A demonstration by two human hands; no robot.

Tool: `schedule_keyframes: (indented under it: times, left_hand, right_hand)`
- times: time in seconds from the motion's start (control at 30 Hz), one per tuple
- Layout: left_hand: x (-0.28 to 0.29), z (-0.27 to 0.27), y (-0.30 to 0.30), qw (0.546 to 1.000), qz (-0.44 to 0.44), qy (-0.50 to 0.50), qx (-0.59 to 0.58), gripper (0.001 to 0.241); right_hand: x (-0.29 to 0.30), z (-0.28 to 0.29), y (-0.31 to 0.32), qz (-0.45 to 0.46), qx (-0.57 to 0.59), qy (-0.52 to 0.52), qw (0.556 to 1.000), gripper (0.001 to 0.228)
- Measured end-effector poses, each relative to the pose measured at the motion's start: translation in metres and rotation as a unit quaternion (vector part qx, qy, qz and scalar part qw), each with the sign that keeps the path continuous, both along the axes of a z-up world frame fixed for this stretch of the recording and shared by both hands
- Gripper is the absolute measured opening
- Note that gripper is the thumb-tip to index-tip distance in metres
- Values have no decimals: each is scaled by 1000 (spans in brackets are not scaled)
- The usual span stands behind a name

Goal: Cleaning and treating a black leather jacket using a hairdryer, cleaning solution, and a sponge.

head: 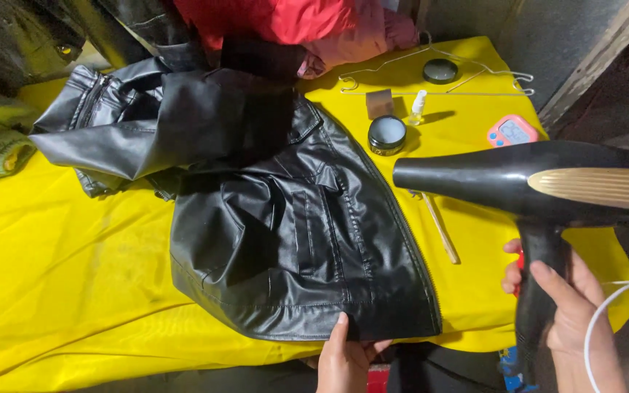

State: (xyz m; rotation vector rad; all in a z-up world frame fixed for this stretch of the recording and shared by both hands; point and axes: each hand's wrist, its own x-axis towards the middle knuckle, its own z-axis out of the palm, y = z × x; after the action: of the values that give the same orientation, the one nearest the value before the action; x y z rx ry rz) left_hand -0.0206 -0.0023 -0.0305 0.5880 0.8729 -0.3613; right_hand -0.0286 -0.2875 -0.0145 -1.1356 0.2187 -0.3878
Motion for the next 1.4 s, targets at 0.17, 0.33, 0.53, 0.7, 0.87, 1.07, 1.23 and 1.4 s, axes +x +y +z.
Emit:
schedule_keyframes:
  times: [0.17,0.33,0.53,0.7,0.87,1.07,1.23,1.4]
  left_hand:
    - [3,1,-4,999,32,26,19,60]
    - [4,-2,-3,999,26,32,10,59]
    - [6,0,-2,998,8,59,-3,66]
    - [5,-7,-5,997,51,49,-1,59]
    - [9,-16,-2,997,13,76,-8,67]
    - [4,-49,13,980,-128,79,-131,78]
    - [7,-41,13,980,-113,105,-129,80]
    - [13,-26,13,975,-86,155,-132,82]
  right_hand:
    - [15,9,4,-43,20,6,999,39]
    - [31,8,13,-115,43,62,991,33]
    - [54,-17,32,-186,120,84,972,33]
    - [69,-34,40,-180,139,75,971,29]
    - [74,-12,56,-154,141,139,968,31]
    - [78,38,69,-143,122,250,950,28]
    - [82,59,65,-101,11,377,921,35]
    - [88,65,53,-64,-118,409,903,37]
